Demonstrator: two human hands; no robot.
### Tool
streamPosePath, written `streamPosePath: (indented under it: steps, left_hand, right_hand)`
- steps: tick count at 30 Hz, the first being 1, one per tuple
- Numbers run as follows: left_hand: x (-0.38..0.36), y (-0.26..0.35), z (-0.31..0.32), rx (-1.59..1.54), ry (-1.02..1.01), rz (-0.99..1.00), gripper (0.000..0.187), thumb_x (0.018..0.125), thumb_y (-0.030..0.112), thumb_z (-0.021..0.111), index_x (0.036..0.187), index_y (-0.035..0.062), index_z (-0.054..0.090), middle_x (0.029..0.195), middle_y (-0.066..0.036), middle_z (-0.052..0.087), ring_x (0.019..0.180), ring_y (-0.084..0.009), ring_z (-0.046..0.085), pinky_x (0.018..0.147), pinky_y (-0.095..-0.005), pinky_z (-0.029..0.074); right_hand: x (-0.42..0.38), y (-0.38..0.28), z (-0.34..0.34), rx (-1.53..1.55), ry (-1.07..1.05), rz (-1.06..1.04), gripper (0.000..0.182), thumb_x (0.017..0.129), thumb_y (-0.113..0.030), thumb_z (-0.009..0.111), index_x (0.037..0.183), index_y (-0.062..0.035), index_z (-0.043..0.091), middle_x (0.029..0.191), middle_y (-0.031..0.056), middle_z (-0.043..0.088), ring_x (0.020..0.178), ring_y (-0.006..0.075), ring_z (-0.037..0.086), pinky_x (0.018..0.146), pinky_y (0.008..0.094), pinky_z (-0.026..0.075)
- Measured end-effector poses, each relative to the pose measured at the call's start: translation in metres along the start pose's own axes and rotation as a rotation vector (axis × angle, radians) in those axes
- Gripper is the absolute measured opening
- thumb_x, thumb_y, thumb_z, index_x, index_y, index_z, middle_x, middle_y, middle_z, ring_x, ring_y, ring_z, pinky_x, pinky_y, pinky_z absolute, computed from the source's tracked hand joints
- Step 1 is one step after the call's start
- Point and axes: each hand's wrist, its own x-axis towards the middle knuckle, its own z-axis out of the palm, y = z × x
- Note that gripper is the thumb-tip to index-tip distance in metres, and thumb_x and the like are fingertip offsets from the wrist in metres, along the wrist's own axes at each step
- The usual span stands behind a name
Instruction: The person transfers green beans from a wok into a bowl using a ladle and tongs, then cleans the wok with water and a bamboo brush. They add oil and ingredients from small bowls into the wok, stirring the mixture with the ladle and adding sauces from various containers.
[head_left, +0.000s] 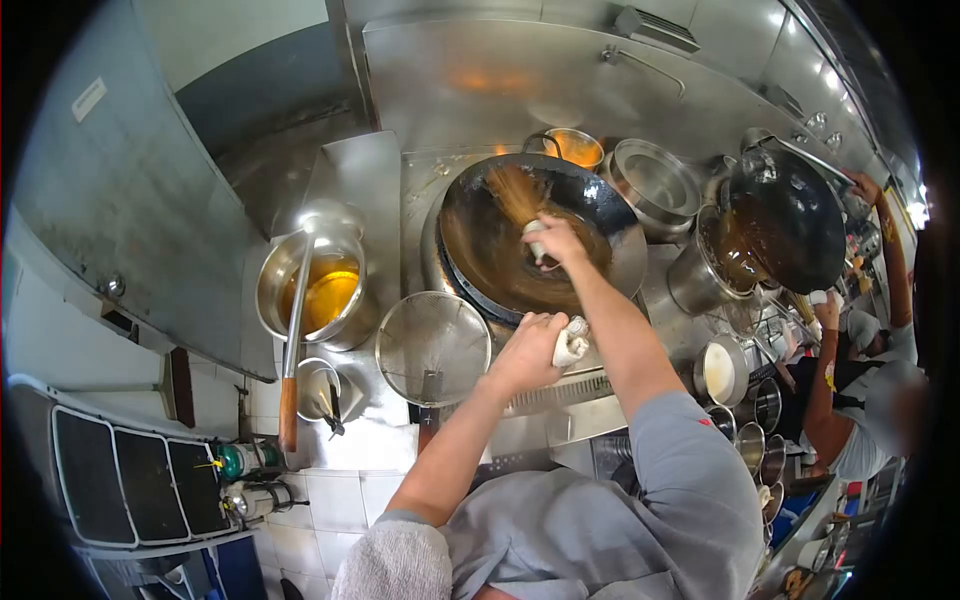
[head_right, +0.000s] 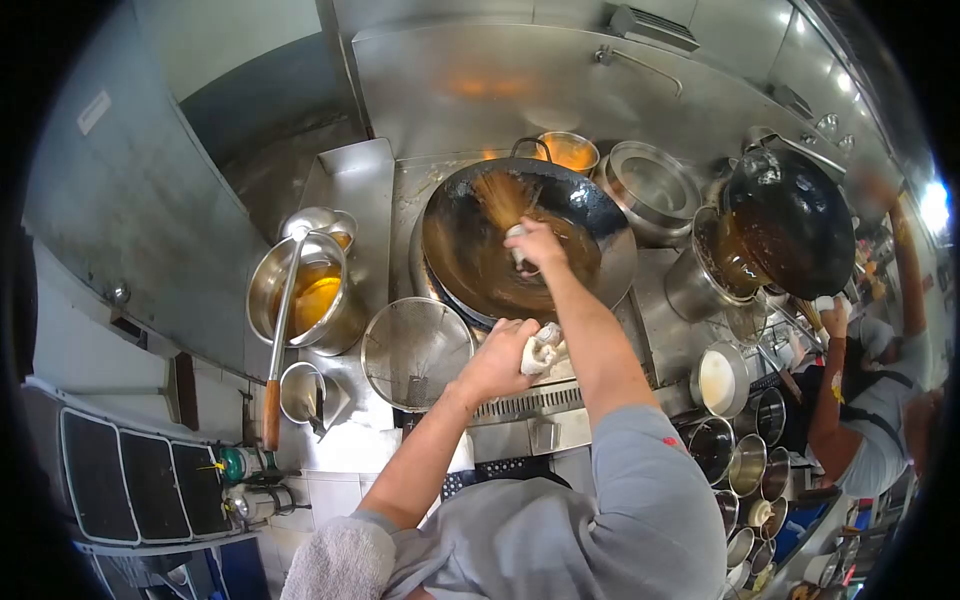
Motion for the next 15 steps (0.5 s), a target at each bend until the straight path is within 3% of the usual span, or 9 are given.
streamPosePath:
  steps: [3, 5, 6, 8, 9, 11, 12, 14, 15]
  left_hand:
    - [-0.001, 0.002, -0.004, -0.017, -0.029, -0.008, 0.038, 0.072, 0.017, 0.075, 0.097, 0.0043, 0.050, 0.090, -0.019, 0.061, 0.093, -0.0375, 0.057, 0.083, -0.0426, 0.040]
    - [-0.001, 0.000, 0.001, -0.001, -0.014, 0.002, 0.038, 0.070, 0.014, 0.073, 0.097, 0.0036, 0.048, 0.089, -0.020, 0.061, 0.093, -0.0377, 0.057, 0.084, -0.0436, 0.039]
    - [-0.002, -0.002, 0.002, 0.011, -0.012, 0.005, 0.039, 0.070, 0.013, 0.072, 0.097, 0.0033, 0.048, 0.088, -0.021, 0.060, 0.093, -0.0378, 0.057, 0.084, -0.0441, 0.039]
    - [-0.002, -0.003, 0.005, -0.004, -0.001, 0.016, 0.038, 0.069, 0.013, 0.072, 0.097, 0.0032, 0.048, 0.088, -0.021, 0.060, 0.093, -0.0376, 0.057, 0.084, -0.0441, 0.039]
    - [-0.003, -0.004, 0.005, -0.014, 0.006, 0.018, 0.038, 0.069, 0.013, 0.072, 0.097, 0.0032, 0.048, 0.088, -0.021, 0.060, 0.093, -0.0376, 0.057, 0.084, -0.0442, 0.039]
    - [-0.001, 0.000, 0.001, -0.025, -0.008, 0.003, 0.037, 0.070, 0.014, 0.072, 0.097, 0.0030, 0.049, 0.088, -0.020, 0.060, 0.093, -0.0372, 0.057, 0.084, -0.0434, 0.039]
    - [0.000, 0.000, 0.001, -0.027, -0.008, -0.001, 0.037, 0.071, 0.015, 0.072, 0.097, 0.0030, 0.050, 0.089, -0.020, 0.060, 0.092, -0.0370, 0.057, 0.085, -0.0430, 0.039]
    - [-0.004, -0.002, 0.002, -0.025, -0.008, -0.006, 0.037, 0.071, 0.016, 0.073, 0.098, 0.0030, 0.051, 0.089, -0.019, 0.060, 0.092, -0.0369, 0.057, 0.085, -0.0424, 0.040]
    - [-0.004, -0.003, 0.003, -0.020, -0.002, -0.002, 0.037, 0.071, 0.016, 0.073, 0.098, 0.0032, 0.051, 0.089, -0.019, 0.060, 0.092, -0.0370, 0.057, 0.085, -0.0423, 0.039]
  right_hand:
    - [-0.032, -0.011, 0.016, -0.094, -0.195, -0.013, 0.080, 0.079, -0.017, 0.073, 0.150, -0.0161, 0.036, 0.083, 0.0160, 0.067, 0.048, 0.0227, 0.061, 0.041, 0.0394, 0.051]
    - [-0.059, -0.014, -0.005, -0.346, -0.340, -0.033, 0.079, 0.077, -0.021, 0.075, 0.148, -0.0126, 0.040, 0.102, 0.0144, 0.068, 0.068, 0.0203, 0.066, 0.056, 0.0366, 0.056]
    - [-0.061, -0.007, -0.027, -0.558, -0.460, -0.158, 0.080, 0.076, -0.023, 0.076, 0.147, -0.0143, 0.041, 0.110, 0.0126, 0.067, 0.081, 0.0185, 0.066, 0.062, 0.0347, 0.056]
    - [-0.105, -0.034, -0.076, -0.761, -0.669, -0.073, 0.080, 0.075, -0.023, 0.077, 0.147, -0.0188, 0.043, 0.112, 0.0075, 0.065, 0.083, 0.0168, 0.062, 0.070, 0.0285, 0.054]
    - [-0.137, -0.069, -0.094, -0.889, -0.660, 0.169, 0.080, 0.073, -0.021, 0.076, 0.146, -0.0238, 0.044, 0.115, 0.0070, 0.064, 0.086, 0.0173, 0.062, 0.065, 0.0306, 0.056]
    - [-0.169, -0.110, -0.120, -1.191, -0.527, 0.403, 0.081, 0.069, -0.023, 0.078, 0.144, -0.0283, 0.047, 0.117, 0.0080, 0.064, 0.084, 0.0195, 0.065, 0.054, 0.0377, 0.058]
    - [-0.177, -0.118, -0.131, -1.408, -0.468, 0.239, 0.064, 0.071, -0.019, 0.072, 0.134, -0.0176, 0.058, 0.114, 0.0117, 0.067, 0.094, 0.0248, 0.068, 0.079, 0.0378, 0.057]
    - [-0.140, -0.107, -0.145, -1.855, -0.429, 0.133, 0.048, 0.073, -0.018, 0.069, 0.120, -0.0122, 0.065, 0.114, 0.0137, 0.068, 0.100, 0.0291, 0.067, 0.085, 0.0394, 0.055]
    - [-0.106, -0.080, -0.154, -1.856, -0.202, -0.046, 0.036, 0.074, -0.017, 0.068, 0.109, -0.0085, 0.067, 0.108, 0.0131, 0.069, 0.100, 0.0308, 0.067, 0.083, 0.0412, 0.055]
